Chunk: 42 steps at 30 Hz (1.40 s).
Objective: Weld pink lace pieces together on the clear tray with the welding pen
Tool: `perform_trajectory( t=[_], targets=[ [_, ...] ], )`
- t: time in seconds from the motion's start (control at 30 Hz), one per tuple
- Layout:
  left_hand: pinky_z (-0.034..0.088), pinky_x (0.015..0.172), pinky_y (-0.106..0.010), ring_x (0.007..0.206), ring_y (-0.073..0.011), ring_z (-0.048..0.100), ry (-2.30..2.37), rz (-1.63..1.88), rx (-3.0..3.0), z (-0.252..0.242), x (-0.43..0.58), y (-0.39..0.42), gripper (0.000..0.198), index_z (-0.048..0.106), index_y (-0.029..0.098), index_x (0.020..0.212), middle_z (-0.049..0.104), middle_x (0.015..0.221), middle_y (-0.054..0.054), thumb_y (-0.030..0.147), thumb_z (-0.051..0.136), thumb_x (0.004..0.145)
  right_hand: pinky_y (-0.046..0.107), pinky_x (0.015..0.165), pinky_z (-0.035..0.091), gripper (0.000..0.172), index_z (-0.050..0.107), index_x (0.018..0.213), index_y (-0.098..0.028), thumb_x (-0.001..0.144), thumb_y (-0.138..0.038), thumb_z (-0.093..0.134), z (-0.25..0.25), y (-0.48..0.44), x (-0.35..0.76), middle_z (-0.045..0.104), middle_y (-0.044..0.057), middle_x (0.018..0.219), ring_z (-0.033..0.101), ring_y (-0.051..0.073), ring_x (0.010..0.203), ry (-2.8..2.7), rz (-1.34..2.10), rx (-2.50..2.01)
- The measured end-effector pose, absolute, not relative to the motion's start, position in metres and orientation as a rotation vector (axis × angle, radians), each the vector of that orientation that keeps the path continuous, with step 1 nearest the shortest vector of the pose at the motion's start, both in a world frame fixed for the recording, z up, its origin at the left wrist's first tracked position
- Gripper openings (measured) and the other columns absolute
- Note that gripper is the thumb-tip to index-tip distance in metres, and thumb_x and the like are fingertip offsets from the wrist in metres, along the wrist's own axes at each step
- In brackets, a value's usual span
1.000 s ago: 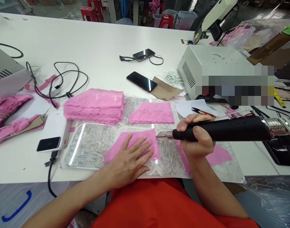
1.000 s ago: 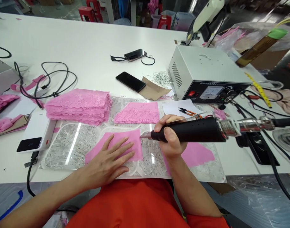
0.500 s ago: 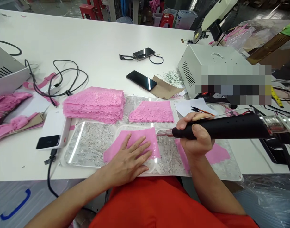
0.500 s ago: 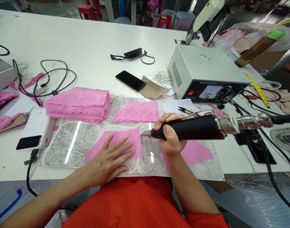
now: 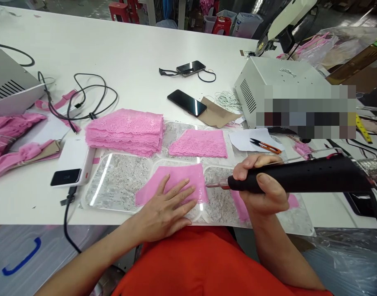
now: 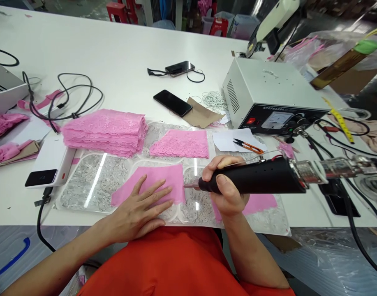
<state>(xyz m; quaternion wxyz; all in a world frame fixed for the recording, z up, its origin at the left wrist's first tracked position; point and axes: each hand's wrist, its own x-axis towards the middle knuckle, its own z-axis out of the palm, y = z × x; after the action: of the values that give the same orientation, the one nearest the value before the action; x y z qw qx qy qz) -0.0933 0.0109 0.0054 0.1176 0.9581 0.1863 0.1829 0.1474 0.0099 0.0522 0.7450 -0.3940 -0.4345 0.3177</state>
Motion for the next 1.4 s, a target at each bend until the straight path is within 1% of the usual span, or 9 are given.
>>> perform_trajectory(
  t=[0.5,0.67,0.77,0.87,0.97,1.07,1.13,1.3,1.4],
  targets=[
    [0.011,0.118,-0.064,0.144,-0.0298,0.033,0.561,0.524,2.841,0.006,-0.095,0.011,0.033,0.058,0.019,0.128,0.051,0.145,-0.011,0.032,0.051,0.098,0.026,0.048,0.046,0.01,0.059,0.08,-0.02,0.071,-0.024,0.062,0.051,0.01,0.144,0.057,-0.002,0.075,0.055,0.01,0.052,-0.938,0.731,-0.799],
    [0.015,0.121,-0.058,0.142,-0.0266,0.038,0.546,0.635,2.831,0.013,-0.079,0.009,0.031,0.057,0.017,0.127,0.059,0.137,-0.01,0.026,0.047,0.099,0.025,0.046,0.044,0.013,0.058,0.078,-0.019,0.067,-0.025,0.059,0.062,0.007,0.172,0.055,-0.001,0.075,0.052,0.009,0.05,-0.872,0.617,-0.8],
    [0.021,0.12,-0.053,0.137,-0.0251,0.045,0.494,0.675,2.825,0.014,-0.056,0.004,0.028,0.059,0.017,0.124,0.063,0.132,-0.009,0.024,0.046,0.1,0.026,0.046,0.043,0.015,0.058,0.078,-0.018,0.065,-0.025,0.06,0.064,0.003,0.197,0.055,-0.001,0.074,0.051,0.009,0.05,-0.857,0.559,-0.826],
    [0.036,0.111,-0.046,0.125,-0.0228,0.056,0.518,0.702,2.829,0.013,-0.026,0.002,0.024,0.062,0.016,0.117,0.068,0.123,-0.009,0.02,0.045,0.1,0.026,0.046,0.043,0.015,0.059,0.078,-0.018,0.064,-0.023,0.06,0.06,-0.003,0.215,0.057,-0.001,0.074,0.051,0.009,0.049,-0.86,0.57,-0.852],
    [0.045,0.094,-0.037,0.108,-0.0205,0.062,0.637,0.724,2.825,0.011,0.0,0.007,0.022,0.063,0.015,0.111,0.07,0.115,-0.008,0.014,0.046,0.098,0.026,0.045,0.043,0.015,0.06,0.078,-0.019,0.064,-0.024,0.06,0.054,-0.01,0.225,0.058,-0.001,0.073,0.051,0.009,0.048,-0.864,0.598,-0.849],
    [0.044,0.081,-0.034,0.095,-0.02,0.06,0.787,0.682,2.842,0.011,0.02,0.015,0.019,0.064,0.016,0.104,0.07,0.107,-0.007,0.012,0.049,0.095,0.026,0.044,0.043,0.015,0.06,0.078,-0.019,0.064,-0.025,0.06,0.05,-0.015,0.233,0.057,-0.001,0.073,0.051,0.009,0.048,-0.865,0.614,-0.83],
    [0.042,0.077,-0.035,0.091,-0.0205,0.058,0.857,0.662,2.867,0.01,0.032,0.021,0.016,0.065,0.017,0.1,0.069,0.102,-0.006,0.014,0.051,0.093,0.026,0.044,0.043,0.016,0.061,0.078,-0.019,0.063,-0.025,0.061,0.049,-0.018,0.239,0.057,-0.001,0.073,0.051,0.009,0.048,-0.852,0.612,-0.826],
    [0.039,0.079,-0.036,0.088,-0.0199,0.055,0.869,0.688,2.909,0.006,0.049,0.028,0.013,0.064,0.018,0.092,0.066,0.097,-0.005,0.018,0.052,0.094,0.027,0.043,0.044,0.017,0.06,0.077,-0.021,0.062,-0.027,0.06,0.045,-0.023,0.249,0.056,-0.002,0.073,0.05,0.01,0.047,-0.782,0.591,-0.835],
    [0.039,0.083,-0.037,0.089,-0.0195,0.056,0.83,0.733,2.972,0.006,0.049,0.032,0.014,0.063,0.018,0.089,0.067,0.098,-0.005,0.014,0.051,0.093,0.027,0.043,0.044,0.015,0.06,0.076,-0.021,0.061,-0.025,0.059,0.044,-0.026,0.254,0.057,-0.002,0.072,0.05,0.01,0.046,-0.762,0.583,-0.822]
  ],
)
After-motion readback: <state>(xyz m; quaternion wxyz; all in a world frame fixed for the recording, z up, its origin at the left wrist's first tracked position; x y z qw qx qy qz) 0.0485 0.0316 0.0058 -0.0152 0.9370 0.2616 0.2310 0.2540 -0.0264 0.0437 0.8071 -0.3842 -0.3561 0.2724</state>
